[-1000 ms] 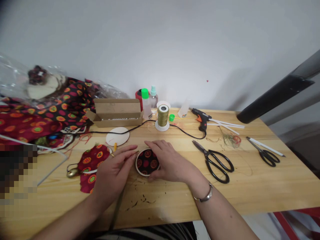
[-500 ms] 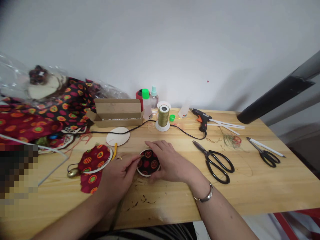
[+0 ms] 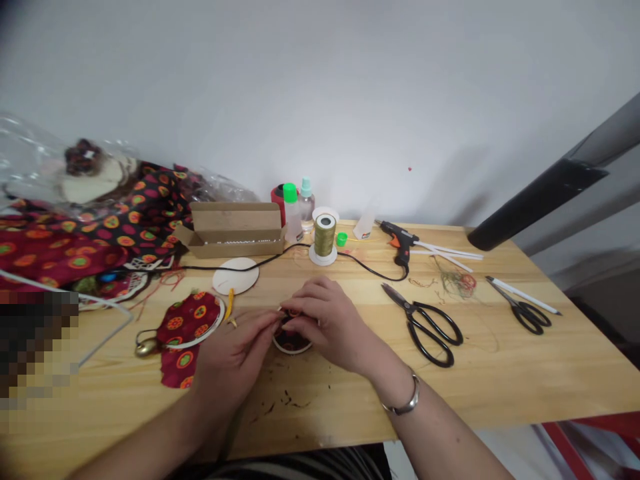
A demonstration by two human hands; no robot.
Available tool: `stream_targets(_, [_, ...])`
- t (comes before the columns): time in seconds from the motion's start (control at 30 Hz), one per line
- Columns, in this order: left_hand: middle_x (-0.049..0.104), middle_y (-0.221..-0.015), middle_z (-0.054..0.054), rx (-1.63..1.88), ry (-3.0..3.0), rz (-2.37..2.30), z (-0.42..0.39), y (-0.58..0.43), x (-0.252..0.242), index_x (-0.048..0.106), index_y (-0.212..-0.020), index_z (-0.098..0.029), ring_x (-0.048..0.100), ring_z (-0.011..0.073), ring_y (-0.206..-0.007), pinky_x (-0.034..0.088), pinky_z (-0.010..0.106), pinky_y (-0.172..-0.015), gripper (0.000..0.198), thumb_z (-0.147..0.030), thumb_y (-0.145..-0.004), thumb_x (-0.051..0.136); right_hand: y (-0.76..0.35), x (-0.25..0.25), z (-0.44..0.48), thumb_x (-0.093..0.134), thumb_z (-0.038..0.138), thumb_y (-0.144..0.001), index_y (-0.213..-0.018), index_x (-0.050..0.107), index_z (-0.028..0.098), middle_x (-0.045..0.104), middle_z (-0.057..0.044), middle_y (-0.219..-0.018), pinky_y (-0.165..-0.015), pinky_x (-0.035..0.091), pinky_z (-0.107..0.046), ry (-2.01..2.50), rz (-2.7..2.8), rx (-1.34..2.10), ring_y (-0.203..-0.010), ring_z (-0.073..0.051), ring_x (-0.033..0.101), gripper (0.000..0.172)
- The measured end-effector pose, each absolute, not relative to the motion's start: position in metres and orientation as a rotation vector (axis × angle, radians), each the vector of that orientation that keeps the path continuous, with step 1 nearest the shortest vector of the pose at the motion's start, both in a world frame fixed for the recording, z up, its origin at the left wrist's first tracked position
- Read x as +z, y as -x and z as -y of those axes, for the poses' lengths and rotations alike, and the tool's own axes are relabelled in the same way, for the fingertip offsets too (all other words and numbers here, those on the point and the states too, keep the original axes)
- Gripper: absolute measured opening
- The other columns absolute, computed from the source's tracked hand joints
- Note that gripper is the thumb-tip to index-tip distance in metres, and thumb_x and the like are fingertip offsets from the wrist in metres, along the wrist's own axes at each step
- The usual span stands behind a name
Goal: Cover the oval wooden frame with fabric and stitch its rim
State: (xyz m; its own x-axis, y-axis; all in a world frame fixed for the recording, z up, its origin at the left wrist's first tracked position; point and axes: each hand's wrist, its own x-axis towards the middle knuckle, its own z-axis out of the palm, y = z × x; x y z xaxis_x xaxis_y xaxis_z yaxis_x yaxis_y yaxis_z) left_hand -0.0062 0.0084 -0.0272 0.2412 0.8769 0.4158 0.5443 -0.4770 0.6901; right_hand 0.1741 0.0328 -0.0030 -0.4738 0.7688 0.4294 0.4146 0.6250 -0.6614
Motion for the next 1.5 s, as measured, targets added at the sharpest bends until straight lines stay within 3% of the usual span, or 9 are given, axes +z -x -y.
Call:
stream_targets(0.3, [0.067,-0.069,0.0,0.755,-1.115,-1.089,0.008,0.001,0.011,0.07,-0.076,-0.018,0.058,0.0137,-0.069,0.043,0.022,-0.064,0.015,-0.03,-0.077,0.061,-0.166,0.014,-0.013,0.054,0.013,-0.083,-0.082,0.061,0.02,0.064,-0.002,-0.077,-0.077,0.044,-0.034,0.865,2.171,0.474,-0.082,-0.017,0.05,0.01])
stream_targets(0.5, [0.056,-0.062,-0.001,0.68,-1.103,-0.987,0.019,0.01,0.014,0.061,-0.066,-0.015,0.049,0.011,-0.063,0.038,0.022,-0.063,0.025,-0.036,-0.079,0.058,-0.163,0.024,0.005,0.053,0.015,-0.084,-0.077,0.055,0.017,0.06,-0.005,-0.077,-0.078,0.042,-0.038,0.907,2.335,0.33,-0.082,-0.02,0.049,0.007])
stream_targets(0.67, [0.045,-0.062,-0.005,0.526,-1.255,-0.916,0.028,0.017,0.017,0.062,-0.081,-0.017,0.038,0.0091,-0.059,0.03,0.02,-0.054,0.024,-0.038,-0.084,0.051,-0.166,0.028,0.024,0.052,0.013,-0.084,-0.082,0.052,0.018,0.056,-0.004,-0.077,-0.076,0.044,-0.036,0.875,2.141,0.588,-0.082,-0.019,0.048,0.006])
stream_targets(0.9, [0.042,-0.058,-0.005,0.413,-1.325,-0.856,0.035,0.018,0.021,0.067,-0.08,-0.018,0.038,0.0087,-0.056,0.028,0.019,-0.051,0.028,-0.039,-0.084,0.049,-0.179,0.036,0.044,0.046,0.022,-0.088,-0.076,0.053,0.019,0.052,-0.004,-0.081,-0.078,0.045,-0.039,0.857,1.472,1.012,-0.086,-0.021,0.056,0.014])
stream_targets(1.0, [0.048,-0.061,-0.005,0.337,-1.383,-0.847,0.038,0.02,0.018,0.067,-0.083,-0.02,0.043,0.0096,-0.059,0.032,0.02,-0.054,0.029,-0.041,-0.085,0.047,-0.186,0.044,0.048,0.04,0.028,-0.092,-0.073,0.051,0.02,0.053,-0.002,-0.081,-0.065,0.051,-0.034,0.776,1.047,1.286,-0.064,-0.014,0.06,0.024])
stream_targets(1.07, [0.055,-0.068,-0.003,0.317,-1.49,-0.881,0.038,0.024,0.018,0.067,-0.085,-0.023,0.05,0.0113,-0.067,0.036,0.02,-0.062,0.026,-0.04,-0.085,0.047,-0.192,0.051,0.049,0.038,0.027,-0.093,-0.069,0.049,0.019,0.051,0.001,-0.072,-0.043,0.045,-0.022,0.728,0.832,1.371,-0.039,-0.004,0.043,0.028])
stream_targets(1.17, [0.062,-0.08,-0.003,0.324,-1.664,-0.944,0.034,0.029,0.02,0.066,-0.089,-0.027,0.054,0.0128,-0.077,0.038,0.022,-0.07,0.023,-0.038,-0.086,0.046,-0.202,0.06,0.048,0.048,0.026,-0.089,-0.063,0.047,0.019,0.037,0.006,-0.052,-0.033,0.026,-0.016,0.697,0.711,1.317,-0.037,-0.004,0.022,0.027])
stream_targets(1.3, [0.059,-0.07,-0.003,0.394,-1.796,-0.958,0.023,0.04,0.026,0.063,-0.081,-0.022,0.053,0.0115,-0.068,0.037,0.02,-0.064,0.025,-0.034,-0.088,0.043,-0.217,0.063,0.045,0.051,0.023,-0.087,-0.057,0.044,0.018,0.024,0.007,-0.048,-0.036,0.022,-0.018,0.717,0.697,1.19,-0.041,-0.007,0.017,0.031])
stream_targets(1.5, [0.049,-0.061,-0.004,0.54,-1.905,-1.019,0.009,0.063,0.026,0.056,-0.068,-0.019,0.048,0.0104,-0.059,0.036,0.02,-0.055,0.028,-0.031,-0.088,0.041,-0.238,0.062,0.043,0.048,0.019,-0.087,-0.056,0.044,0.017,0.023,0.006,-0.05,-0.036,0.018,-0.018,0.848,0.624,1.095,-0.044,-0.007,0.016,0.032])
